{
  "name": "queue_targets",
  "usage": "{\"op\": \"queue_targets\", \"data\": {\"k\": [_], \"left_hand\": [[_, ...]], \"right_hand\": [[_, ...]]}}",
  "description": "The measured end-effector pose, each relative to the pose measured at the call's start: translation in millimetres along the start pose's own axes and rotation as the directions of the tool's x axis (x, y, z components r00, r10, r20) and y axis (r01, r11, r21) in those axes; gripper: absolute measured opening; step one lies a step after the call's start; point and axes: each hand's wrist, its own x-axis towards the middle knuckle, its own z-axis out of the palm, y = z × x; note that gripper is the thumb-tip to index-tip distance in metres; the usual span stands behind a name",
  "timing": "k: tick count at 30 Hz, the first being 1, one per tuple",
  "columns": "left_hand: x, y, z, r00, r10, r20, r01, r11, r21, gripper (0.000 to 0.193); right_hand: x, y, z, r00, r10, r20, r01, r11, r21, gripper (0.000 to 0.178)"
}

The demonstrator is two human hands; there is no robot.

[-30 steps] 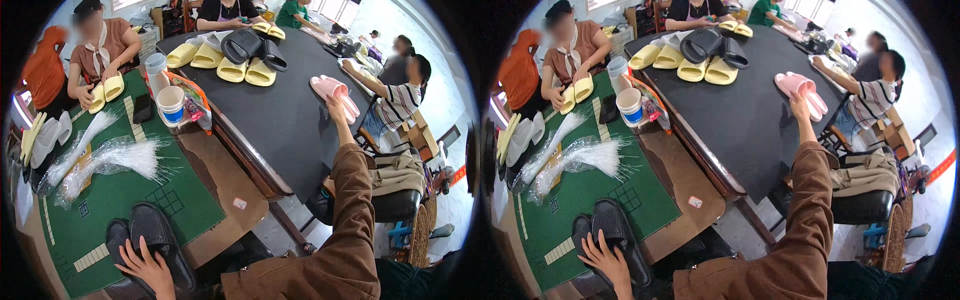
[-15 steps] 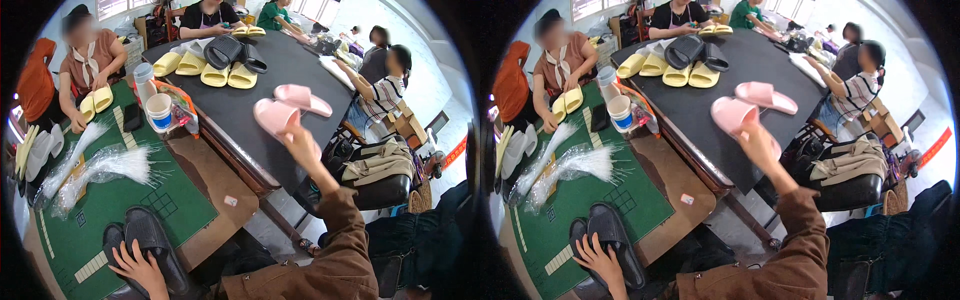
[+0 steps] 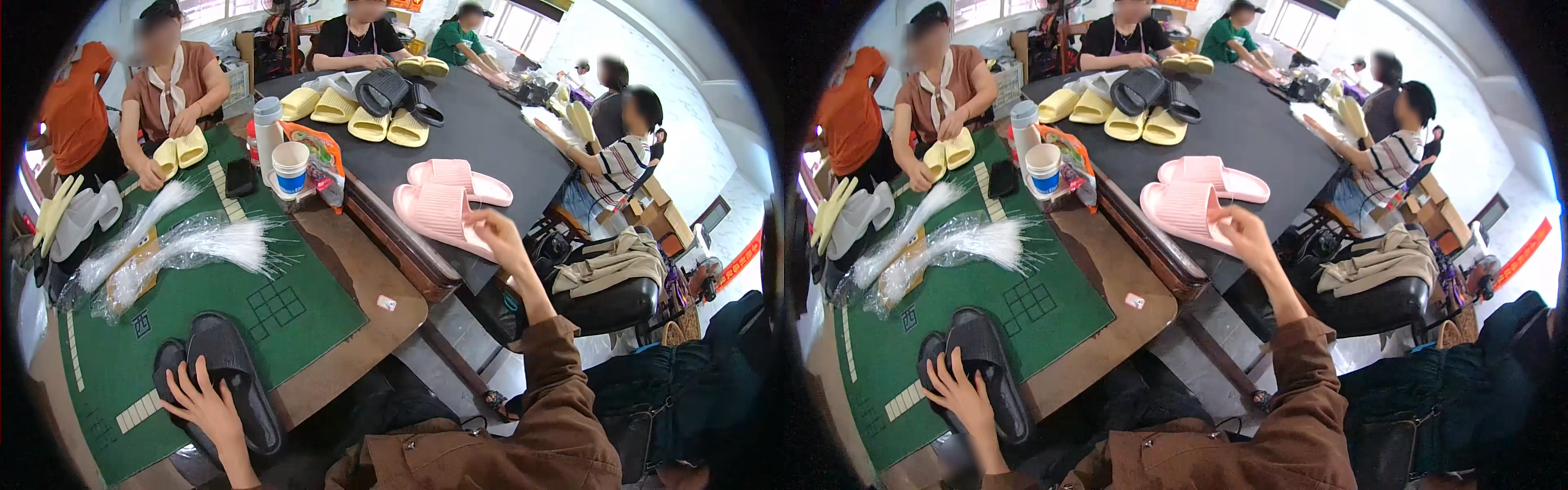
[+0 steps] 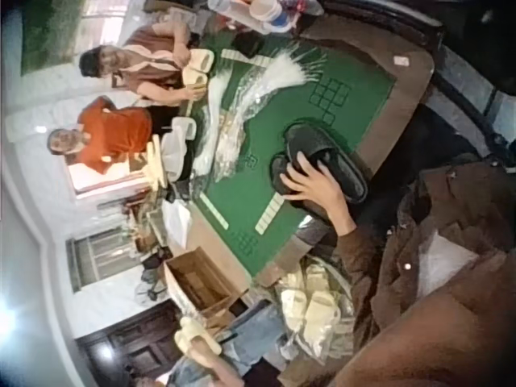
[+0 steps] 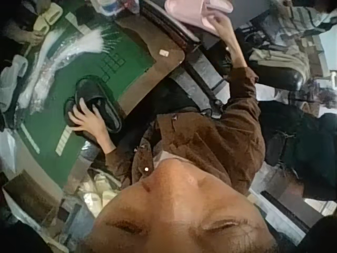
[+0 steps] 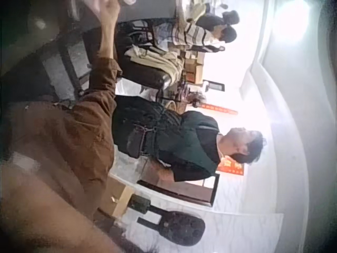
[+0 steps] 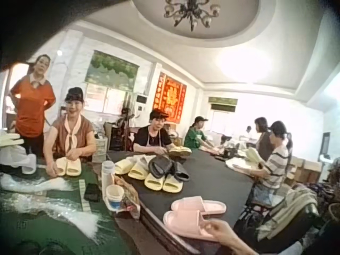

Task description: The person assembles plastic slippers by hand, inserting white plastic ties into the slots of yellow, black, and pink slippers. They handle the slippers one at a time, occasionally picking up a pair to inspect or reposition them on the green table mat.

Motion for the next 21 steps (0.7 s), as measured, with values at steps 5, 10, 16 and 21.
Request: {"op": "queue_targets", "data": {"k": [5, 10, 16, 21], "left_hand": [[0, -3, 4, 0.999, 0.017, -0.036, -0.018, 0.999, -0.045, 0.06], [2, -55, 5, 0.999, -0.025, -0.041, 0.026, 0.999, 0.021, 0.066], [1, -206, 17, 0.995, -0.057, -0.081, 0.075, 0.968, 0.238, 0.069], [-17, -345, 26, 0.981, -0.139, -0.134, 0.186, 0.867, 0.462, 0.066]], "right_hand": [[47, 30, -34, 0.971, 0.191, -0.145, -0.228, 0.921, -0.315, 0.068], [75, 29, -32, 0.879, 0.413, 0.239, -0.328, 0.887, -0.325, 0.076], [64, 23, -14, 0.98, 0.193, 0.037, -0.133, 0.79, -0.599, 0.056], [51, 10, 4, 0.985, 0.168, -0.046, -0.153, 0.709, -0.688, 0.04]]}}
